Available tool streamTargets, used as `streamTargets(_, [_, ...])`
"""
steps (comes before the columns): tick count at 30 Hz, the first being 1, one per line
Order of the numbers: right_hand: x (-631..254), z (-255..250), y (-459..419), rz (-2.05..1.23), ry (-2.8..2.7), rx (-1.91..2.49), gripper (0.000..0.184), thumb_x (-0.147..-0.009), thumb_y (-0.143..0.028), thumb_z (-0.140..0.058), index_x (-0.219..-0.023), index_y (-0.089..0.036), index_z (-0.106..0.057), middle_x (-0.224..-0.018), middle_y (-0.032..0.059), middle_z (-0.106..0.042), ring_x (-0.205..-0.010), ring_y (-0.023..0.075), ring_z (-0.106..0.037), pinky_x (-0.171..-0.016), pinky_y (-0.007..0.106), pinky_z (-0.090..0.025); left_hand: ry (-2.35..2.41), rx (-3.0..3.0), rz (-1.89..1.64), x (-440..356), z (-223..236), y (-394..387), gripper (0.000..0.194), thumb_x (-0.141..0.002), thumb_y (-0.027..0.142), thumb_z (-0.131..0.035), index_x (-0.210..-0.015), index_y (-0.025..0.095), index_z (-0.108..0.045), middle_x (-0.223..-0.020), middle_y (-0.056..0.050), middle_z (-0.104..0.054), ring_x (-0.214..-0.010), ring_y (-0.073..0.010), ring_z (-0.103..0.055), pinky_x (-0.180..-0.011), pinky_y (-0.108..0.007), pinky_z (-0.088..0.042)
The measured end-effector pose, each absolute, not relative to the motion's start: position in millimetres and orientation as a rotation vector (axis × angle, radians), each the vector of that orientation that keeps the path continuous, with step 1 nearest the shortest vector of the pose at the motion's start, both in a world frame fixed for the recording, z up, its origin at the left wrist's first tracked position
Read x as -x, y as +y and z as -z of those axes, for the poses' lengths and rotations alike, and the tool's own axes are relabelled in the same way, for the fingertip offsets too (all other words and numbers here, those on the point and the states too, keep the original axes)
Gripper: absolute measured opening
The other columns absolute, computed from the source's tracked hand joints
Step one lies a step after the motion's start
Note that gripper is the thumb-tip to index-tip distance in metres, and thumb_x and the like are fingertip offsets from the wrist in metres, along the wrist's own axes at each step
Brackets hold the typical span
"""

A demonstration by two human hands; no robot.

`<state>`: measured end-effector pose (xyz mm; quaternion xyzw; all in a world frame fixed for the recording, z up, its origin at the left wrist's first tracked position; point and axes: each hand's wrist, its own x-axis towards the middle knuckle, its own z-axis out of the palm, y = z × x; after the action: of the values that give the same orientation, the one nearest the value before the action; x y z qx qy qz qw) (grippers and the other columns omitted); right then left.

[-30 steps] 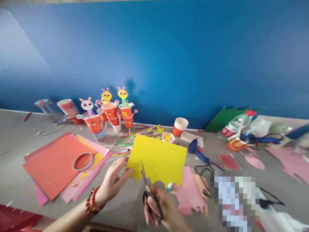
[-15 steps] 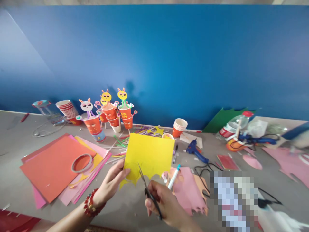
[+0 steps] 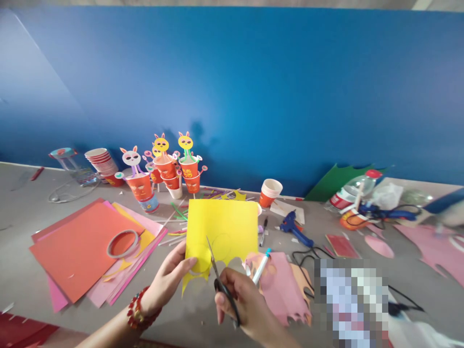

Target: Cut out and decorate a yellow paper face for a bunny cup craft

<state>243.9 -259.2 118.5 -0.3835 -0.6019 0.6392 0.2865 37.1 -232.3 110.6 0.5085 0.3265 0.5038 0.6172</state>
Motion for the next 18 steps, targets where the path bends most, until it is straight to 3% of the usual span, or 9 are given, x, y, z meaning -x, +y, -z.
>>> streamTargets(4, [-240.1,-121.2,-260.2,-1.672,-1.608,1.064,0.059,-0.077,-0.079,-0.058,-0.077,-0.023,-0.041,-0.057,-0.0037,-0.055,-0.046,0.0088,-0.041,-0.048,0.023,-0.029,0.749,-1.090,-1.186,-44.5,-115.0,-236.5,0.039,-0.089,0.040,-0.067,-0.121,0.019,-0.062,-0.106,-0.009,-0.070,-0.086,-0.0208,-0.065,-0.077,-0.030,-0.054])
streamTargets(11, [-245.0,-120.4,-261.9,-1.815,-1.622,0.932,0.060,-0.081,-0.080,-0.050,-0.083,-0.021,-0.042,-0.056,-0.0024,-0.057,-0.039,0.0059,-0.035,-0.040,0.019,-0.026,0.725,-1.112,-1.157,-41.9,-115.4,-232.0,0.029,-0.091,0.040,-0.065,-0.105,0.015,-0.069,-0.087,-0.006,-0.070,-0.075,-0.0146,-0.060,-0.070,-0.023,-0.050])
streamTargets(18, [-243.2,-126.1,-259.2,-1.747,-1.641,0.968,0.059,-0.079,-0.080,-0.053,-0.081,-0.022,-0.043,-0.058,-0.0020,-0.057,-0.043,0.0069,-0.038,-0.042,0.020,-0.025,0.688,-1.191,-1.081,-39.4,-113.6,-234.0,0.029,-0.091,0.041,-0.065,-0.102,0.015,-0.068,-0.087,-0.005,-0.066,-0.074,-0.0133,-0.055,-0.069,-0.022,-0.048])
